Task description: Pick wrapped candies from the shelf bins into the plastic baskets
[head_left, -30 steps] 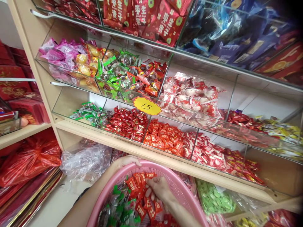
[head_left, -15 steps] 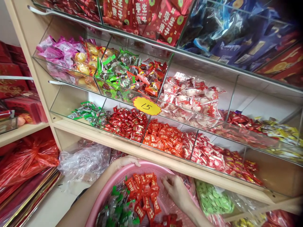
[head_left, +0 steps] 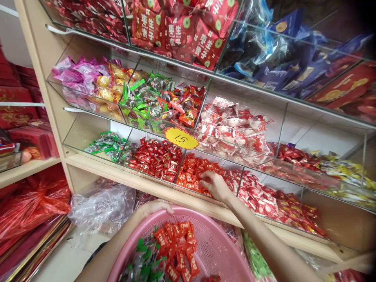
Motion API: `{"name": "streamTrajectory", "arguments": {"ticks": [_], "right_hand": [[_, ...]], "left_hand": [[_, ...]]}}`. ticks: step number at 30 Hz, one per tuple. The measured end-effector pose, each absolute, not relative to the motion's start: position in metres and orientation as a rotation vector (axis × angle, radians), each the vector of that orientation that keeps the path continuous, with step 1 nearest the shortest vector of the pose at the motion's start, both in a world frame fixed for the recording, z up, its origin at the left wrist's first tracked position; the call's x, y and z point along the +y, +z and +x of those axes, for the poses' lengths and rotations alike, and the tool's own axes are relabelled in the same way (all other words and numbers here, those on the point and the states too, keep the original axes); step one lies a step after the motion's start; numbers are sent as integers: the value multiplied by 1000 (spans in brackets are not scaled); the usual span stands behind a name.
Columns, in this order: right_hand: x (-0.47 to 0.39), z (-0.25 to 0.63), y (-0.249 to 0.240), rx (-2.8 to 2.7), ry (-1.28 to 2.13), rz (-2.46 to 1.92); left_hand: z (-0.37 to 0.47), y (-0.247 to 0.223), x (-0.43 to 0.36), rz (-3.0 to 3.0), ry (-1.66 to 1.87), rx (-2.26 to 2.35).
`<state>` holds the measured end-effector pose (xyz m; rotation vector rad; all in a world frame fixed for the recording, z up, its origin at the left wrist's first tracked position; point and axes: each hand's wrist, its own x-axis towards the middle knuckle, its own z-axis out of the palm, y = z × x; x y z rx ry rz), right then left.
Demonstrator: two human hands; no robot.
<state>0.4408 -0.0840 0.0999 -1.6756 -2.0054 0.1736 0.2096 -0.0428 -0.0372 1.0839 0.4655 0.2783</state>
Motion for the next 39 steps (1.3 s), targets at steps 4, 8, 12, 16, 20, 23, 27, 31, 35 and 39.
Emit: {"name": "streamTrajectory", "arguments": {"ticks": [4, 8, 12, 16, 20, 23, 27, 31, 35, 39], "right_hand": [[-70, 427, 90, -2183, 291, -1553], [-60, 418, 84, -2267, 352, -1630], [-57, 414, 87, -2245, 393, -1702], [-58, 421, 104, -2101, 491, -1550], [-63, 435, 119, -2061, 483, -1595], [-65, 438, 117, -2121, 566, -1633], [-63, 431, 104, -2199, 488, -1668], [-59, 424, 99, -2248, 381, -1824], [-60, 419, 103, -2189, 403, -1949], [-64, 410, 105, -2086, 380, -2092]], "left_hand": [[210, -32, -45, 1062, 274, 483], [210, -26, -48, 1048, 279, 515], [210, -24, -47, 1032, 247, 561], [210, -25, -47, 1023, 242, 630], [211, -26, -47, 1042, 259, 631], [212, -27, -47, 1029, 264, 596], [212, -26, -47, 1016, 250, 584], [212, -28, -45, 1020, 249, 573], [213, -31, -42, 1027, 248, 566], [212, -31, -42, 1015, 215, 566]]}}
